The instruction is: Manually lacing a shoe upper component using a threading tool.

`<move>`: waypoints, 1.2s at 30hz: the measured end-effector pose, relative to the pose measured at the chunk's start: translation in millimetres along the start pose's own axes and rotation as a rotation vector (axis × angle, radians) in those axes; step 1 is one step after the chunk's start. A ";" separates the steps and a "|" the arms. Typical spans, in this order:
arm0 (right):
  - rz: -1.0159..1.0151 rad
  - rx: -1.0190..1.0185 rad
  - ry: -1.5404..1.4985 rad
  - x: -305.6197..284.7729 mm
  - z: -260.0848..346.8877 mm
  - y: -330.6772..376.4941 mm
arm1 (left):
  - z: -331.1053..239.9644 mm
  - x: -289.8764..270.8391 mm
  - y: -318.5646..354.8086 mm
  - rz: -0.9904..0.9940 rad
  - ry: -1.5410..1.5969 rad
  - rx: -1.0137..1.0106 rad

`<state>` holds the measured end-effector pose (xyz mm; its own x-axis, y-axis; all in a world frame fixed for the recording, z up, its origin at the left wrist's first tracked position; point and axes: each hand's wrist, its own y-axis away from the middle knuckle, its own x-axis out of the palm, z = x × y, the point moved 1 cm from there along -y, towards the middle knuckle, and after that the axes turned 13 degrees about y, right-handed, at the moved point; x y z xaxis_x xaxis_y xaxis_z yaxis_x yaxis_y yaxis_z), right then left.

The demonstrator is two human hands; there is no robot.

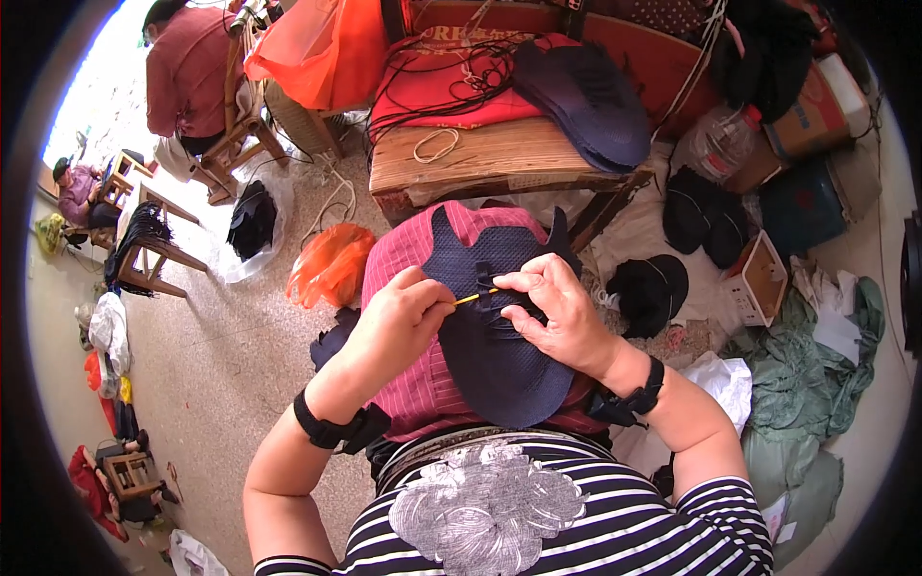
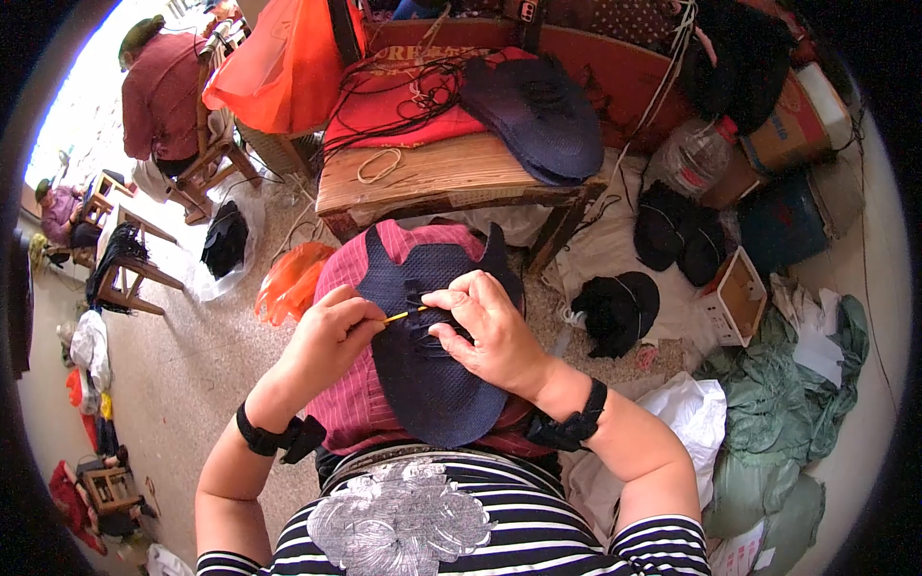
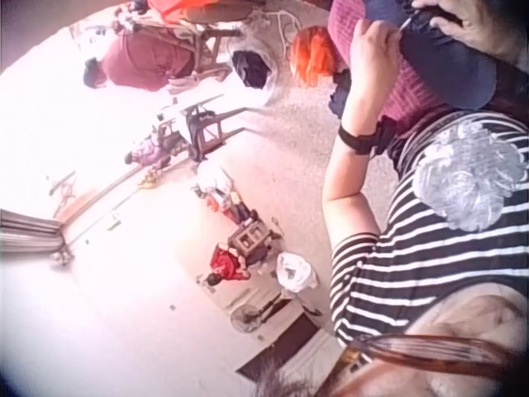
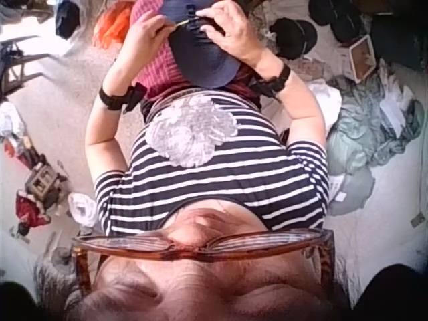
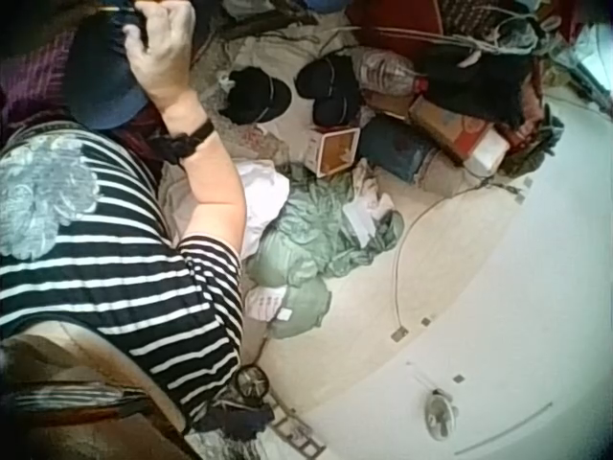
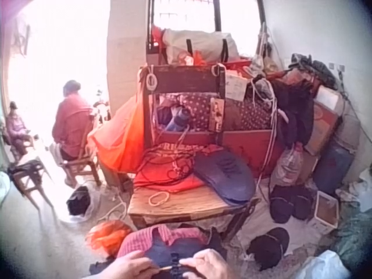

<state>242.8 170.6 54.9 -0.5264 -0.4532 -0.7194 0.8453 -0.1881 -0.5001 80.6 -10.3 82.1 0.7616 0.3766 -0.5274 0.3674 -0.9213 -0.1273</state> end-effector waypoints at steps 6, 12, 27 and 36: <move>0.018 0.078 -0.110 -1.8 -0.1 0.0 | 1.2 19.9 -8.4 -0.080 0.015 0.071; 0.001 0.265 -0.194 -7.1 -0.3 -1.5 | 20.0 29.5 -4.6 -0.174 0.675 -0.386; 0.075 0.516 -0.454 -15.5 -6.3 -2.7 | 31.3 44.4 -4.1 -0.106 1.115 -0.328; 0.187 0.492 -0.336 -11.6 -15.6 -11.7 | 36.6 52.2 -2.2 -0.051 1.097 -0.221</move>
<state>237.6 191.7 61.6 -0.3758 -0.7514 -0.5423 0.9055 -0.4222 -0.0424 99.9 7.8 24.1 0.7614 0.3951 0.5139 0.4151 -0.9061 0.0816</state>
